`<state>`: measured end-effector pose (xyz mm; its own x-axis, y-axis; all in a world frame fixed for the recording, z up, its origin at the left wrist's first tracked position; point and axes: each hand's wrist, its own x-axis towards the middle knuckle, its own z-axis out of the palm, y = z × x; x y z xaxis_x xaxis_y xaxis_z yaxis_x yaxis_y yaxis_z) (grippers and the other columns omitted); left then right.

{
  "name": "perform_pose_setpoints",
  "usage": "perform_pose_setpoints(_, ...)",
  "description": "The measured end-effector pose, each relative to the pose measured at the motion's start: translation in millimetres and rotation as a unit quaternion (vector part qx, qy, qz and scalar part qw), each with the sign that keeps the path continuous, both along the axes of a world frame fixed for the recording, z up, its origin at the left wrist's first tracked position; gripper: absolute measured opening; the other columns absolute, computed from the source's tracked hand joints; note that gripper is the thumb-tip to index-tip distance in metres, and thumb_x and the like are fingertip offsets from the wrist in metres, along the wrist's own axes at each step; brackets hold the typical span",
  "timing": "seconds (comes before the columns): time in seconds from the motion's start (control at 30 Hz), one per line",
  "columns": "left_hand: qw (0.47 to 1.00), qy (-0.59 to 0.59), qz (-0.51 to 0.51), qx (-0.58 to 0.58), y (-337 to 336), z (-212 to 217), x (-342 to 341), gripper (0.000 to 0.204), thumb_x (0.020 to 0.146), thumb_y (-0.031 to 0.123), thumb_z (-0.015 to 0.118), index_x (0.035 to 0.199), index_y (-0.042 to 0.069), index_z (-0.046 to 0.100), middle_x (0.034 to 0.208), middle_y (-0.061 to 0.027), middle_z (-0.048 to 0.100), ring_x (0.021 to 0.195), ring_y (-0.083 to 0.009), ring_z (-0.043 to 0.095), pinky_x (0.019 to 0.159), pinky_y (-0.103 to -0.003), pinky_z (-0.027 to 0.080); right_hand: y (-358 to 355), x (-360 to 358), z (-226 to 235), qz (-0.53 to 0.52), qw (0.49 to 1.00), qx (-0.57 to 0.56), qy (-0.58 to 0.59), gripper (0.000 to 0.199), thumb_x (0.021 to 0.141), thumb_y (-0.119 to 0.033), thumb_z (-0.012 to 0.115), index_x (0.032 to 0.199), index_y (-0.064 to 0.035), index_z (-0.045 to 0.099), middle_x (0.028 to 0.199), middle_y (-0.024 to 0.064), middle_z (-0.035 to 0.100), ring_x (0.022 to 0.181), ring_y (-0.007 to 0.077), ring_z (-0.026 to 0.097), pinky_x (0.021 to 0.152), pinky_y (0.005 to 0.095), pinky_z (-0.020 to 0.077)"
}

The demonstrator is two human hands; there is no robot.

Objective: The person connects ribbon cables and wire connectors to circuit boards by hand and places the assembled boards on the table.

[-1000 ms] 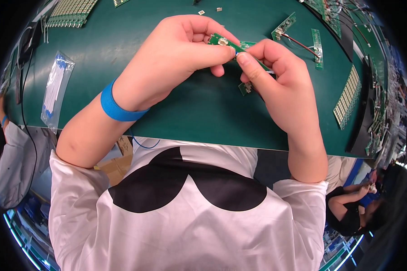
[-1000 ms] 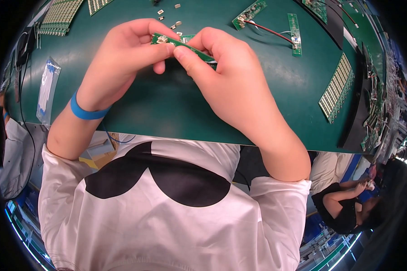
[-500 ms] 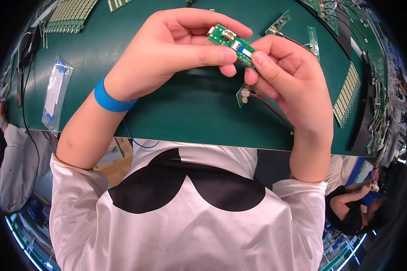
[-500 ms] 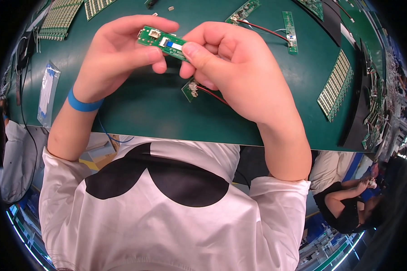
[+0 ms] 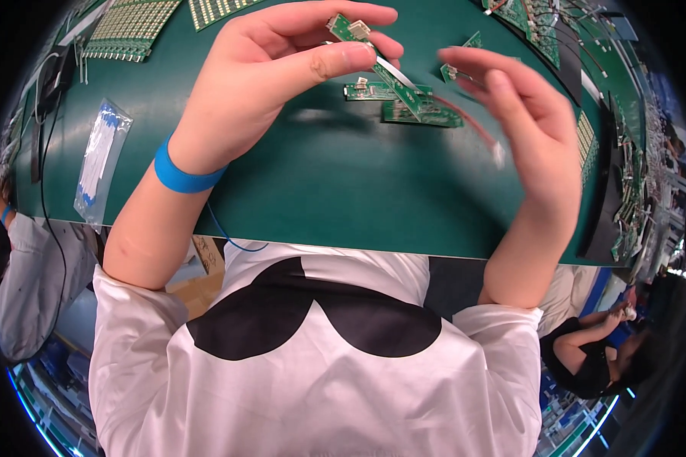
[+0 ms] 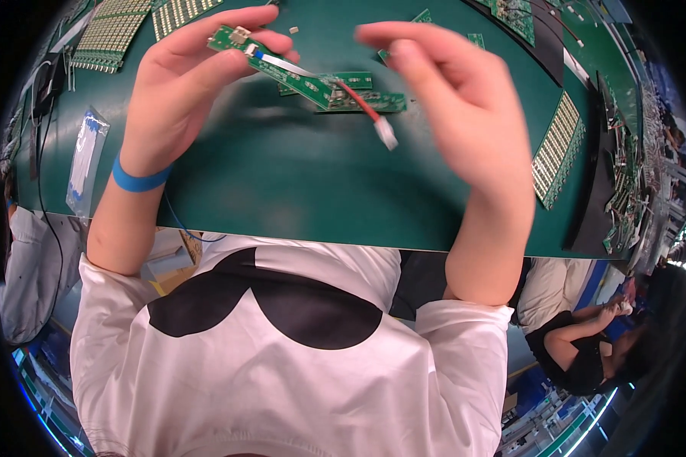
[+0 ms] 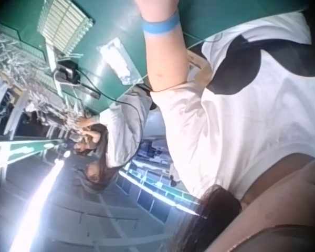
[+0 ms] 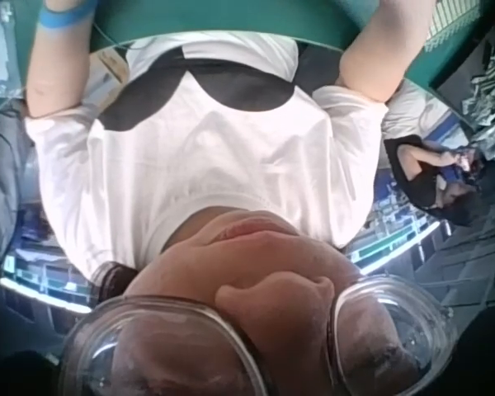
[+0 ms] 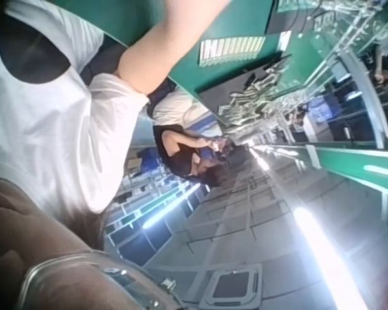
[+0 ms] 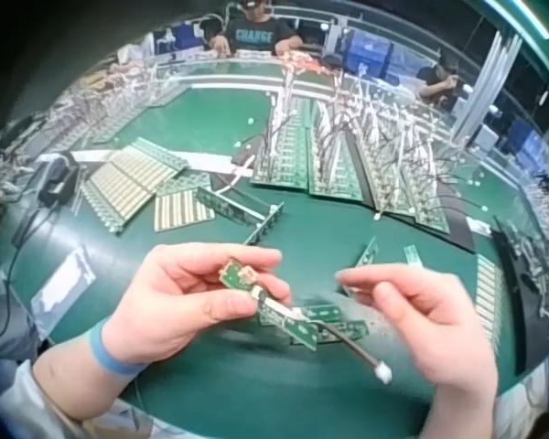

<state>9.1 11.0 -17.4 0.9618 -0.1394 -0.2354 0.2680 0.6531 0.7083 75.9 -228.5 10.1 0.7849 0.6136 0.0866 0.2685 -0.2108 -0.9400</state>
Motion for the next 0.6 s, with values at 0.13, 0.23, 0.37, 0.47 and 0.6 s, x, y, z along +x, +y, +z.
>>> perform_pose_setpoints(0.13,0.917,-0.392,-0.012,0.065,-8,-21,45,0.043,0.084,-0.003,0.057,0.125,-0.005,0.046,0.102,-0.0143,0.061,0.093,-0.0163,0.058,0.083,-0.025,0.045,-22,1,16,0.009,0.992,-0.106,-0.069,0.032,0.085,-0.006,0.052,0.118,-0.0047,0.054,0.102,0.0065,0.057,0.086,0.0144,0.053,0.076,0.0265,0.0438)
perform_pose_setpoints(0.23,0.768,-0.639,-0.012,-0.046,-3,-42,59,0.045,0.084,-0.003,0.056,0.127,-0.005,0.044,0.103,-0.0149,0.061,0.093,-0.0161,0.058,0.083,-0.025,0.045,-13,1,9,0.097,0.971,-0.195,-0.103,0.064,0.073,-0.005,0.066,0.131,-0.0129,0.041,0.11,0.0074,0.048,0.094,0.0175,0.049,0.078,0.0273,0.0427)
perform_pose_setpoints(0.37,0.752,-0.655,0.001,-0.073,-8,-42,60,0.047,0.085,-0.004,0.055,0.13,-0.004,0.04,0.103,-0.0157,0.061,0.094,-0.0169,0.058,0.084,-0.027,0.045,12,-16,10,0.116,0.969,-0.114,-0.185,0.087,0.056,-0.012,0.08,0.133,-0.0094,0.039,0.107,0.0054,0.048,0.088,0.017,0.045,0.071,0.0257,0.0379)
perform_pose_setpoints(0.47,0.739,-0.664,0.007,-0.115,-10,-43,66,0.05,0.085,-0.005,0.054,0.132,-0.004,0.038,0.104,-0.0168,0.06,0.095,-0.0195,0.059,0.086,-0.029,0.046,10,-20,11,0.099,0.958,-0.186,-0.195,0.079,0.057,-0.006,0.078,0.128,-0.0074,0.042,0.105,0.0053,0.048,0.087,0.0173,0.045,0.072,0.0265,0.0387)
perform_pose_setpoints(0.6,0.748,-0.637,0.013,-0.186,-13,-40,65,0.052,0.084,-0.006,0.052,0.133,-0.003,0.035,0.107,-0.0191,0.06,0.097,-0.0245,0.059,0.088,-0.033,0.047,8,-11,1,0.119,0.952,-0.208,-0.188,0.059,0.064,-0.001,0.071,0.117,-0.0023,0.044,0.109,0.0135,0.049,0.102,0.0315,0.048,0.085,0.0367,0.0413)
